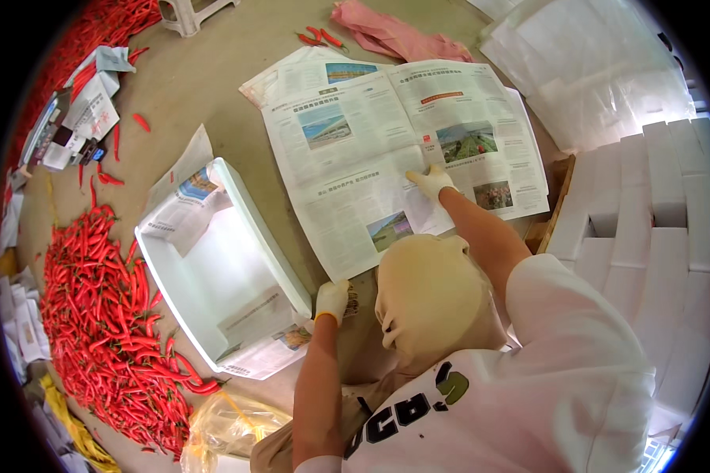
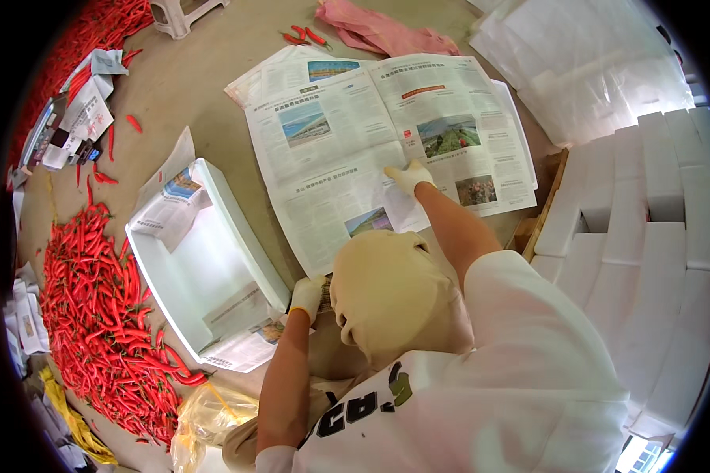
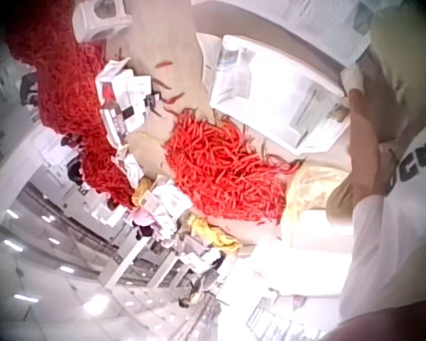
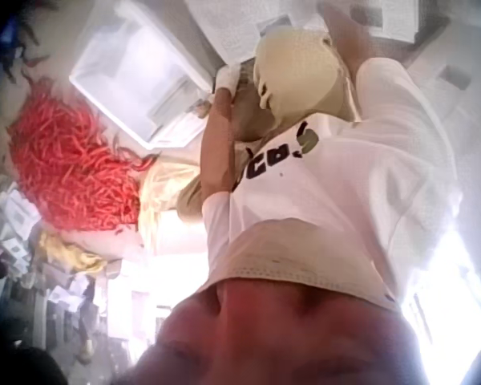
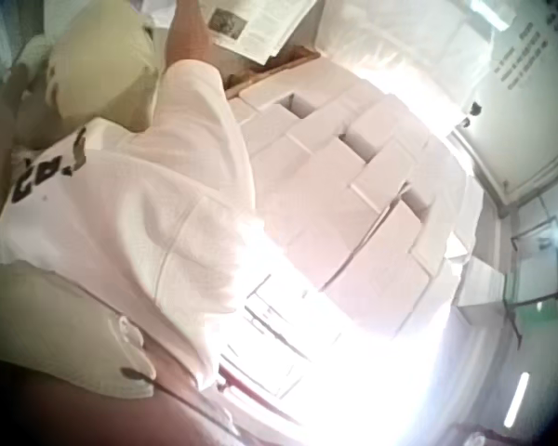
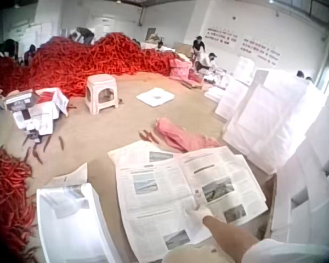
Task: The person lines foam boxes with sheets of newspaper by hand, smoothing the paper into the corners and sides of each box.
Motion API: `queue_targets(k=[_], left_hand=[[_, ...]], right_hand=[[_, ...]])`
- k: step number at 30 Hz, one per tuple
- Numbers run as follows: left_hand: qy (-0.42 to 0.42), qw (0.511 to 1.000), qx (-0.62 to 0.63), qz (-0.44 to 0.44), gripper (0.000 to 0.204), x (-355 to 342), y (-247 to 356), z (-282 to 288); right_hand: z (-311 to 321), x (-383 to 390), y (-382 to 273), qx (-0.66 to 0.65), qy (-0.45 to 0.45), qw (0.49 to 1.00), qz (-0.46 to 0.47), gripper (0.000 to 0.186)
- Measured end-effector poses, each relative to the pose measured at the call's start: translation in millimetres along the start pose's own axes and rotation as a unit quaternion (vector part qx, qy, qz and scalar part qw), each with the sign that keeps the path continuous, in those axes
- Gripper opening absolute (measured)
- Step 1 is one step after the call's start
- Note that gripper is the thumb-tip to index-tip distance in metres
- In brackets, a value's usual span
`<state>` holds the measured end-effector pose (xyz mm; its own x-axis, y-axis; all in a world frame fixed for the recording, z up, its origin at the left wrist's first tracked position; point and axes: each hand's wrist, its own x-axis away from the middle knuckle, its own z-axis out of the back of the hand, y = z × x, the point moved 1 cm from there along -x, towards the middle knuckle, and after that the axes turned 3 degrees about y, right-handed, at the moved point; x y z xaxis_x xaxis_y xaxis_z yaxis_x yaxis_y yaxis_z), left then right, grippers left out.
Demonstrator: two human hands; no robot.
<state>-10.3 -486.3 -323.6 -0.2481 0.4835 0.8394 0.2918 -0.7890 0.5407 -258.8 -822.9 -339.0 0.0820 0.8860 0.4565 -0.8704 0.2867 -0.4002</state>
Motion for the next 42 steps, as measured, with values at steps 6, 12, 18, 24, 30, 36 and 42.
queue_targets(k=[6,12,18,24,30,36,42], left_hand=[[-0.014,0.998,-0.057,0.005,0.032,-6,-22,11],[-0.224,0.931,-0.274,-0.084,0.041,-12,-34,31],[-0.250,0.939,-0.235,-0.011,0.047,51,102,63],[-0.185,0.975,-0.041,-0.119,0.086,59,192,141],[-0.042,0.979,0.144,-0.137,0.117,52,158,223],[-0.074,0.973,0.138,-0.168,0.122,66,151,253],[-0.122,0.880,0.363,-0.280,0.133,77,107,311]], right_hand=[[-4,-35,-20,-0.238,-0.015,0.971,0.014,0.072],[6,-30,-111,-0.167,-0.083,0.980,0.069,0.049],[82,35,-217,-0.196,-0.062,0.943,0.263,0.054],[217,124,-313,-0.142,-0.175,0.872,0.435,0.050],[235,180,-406,-0.169,-0.226,0.768,0.575,0.039],[196,231,-486,-0.209,-0.243,0.652,0.687,0.049],[134,295,-546,-0.268,-0.259,0.644,0.668,0.051]])
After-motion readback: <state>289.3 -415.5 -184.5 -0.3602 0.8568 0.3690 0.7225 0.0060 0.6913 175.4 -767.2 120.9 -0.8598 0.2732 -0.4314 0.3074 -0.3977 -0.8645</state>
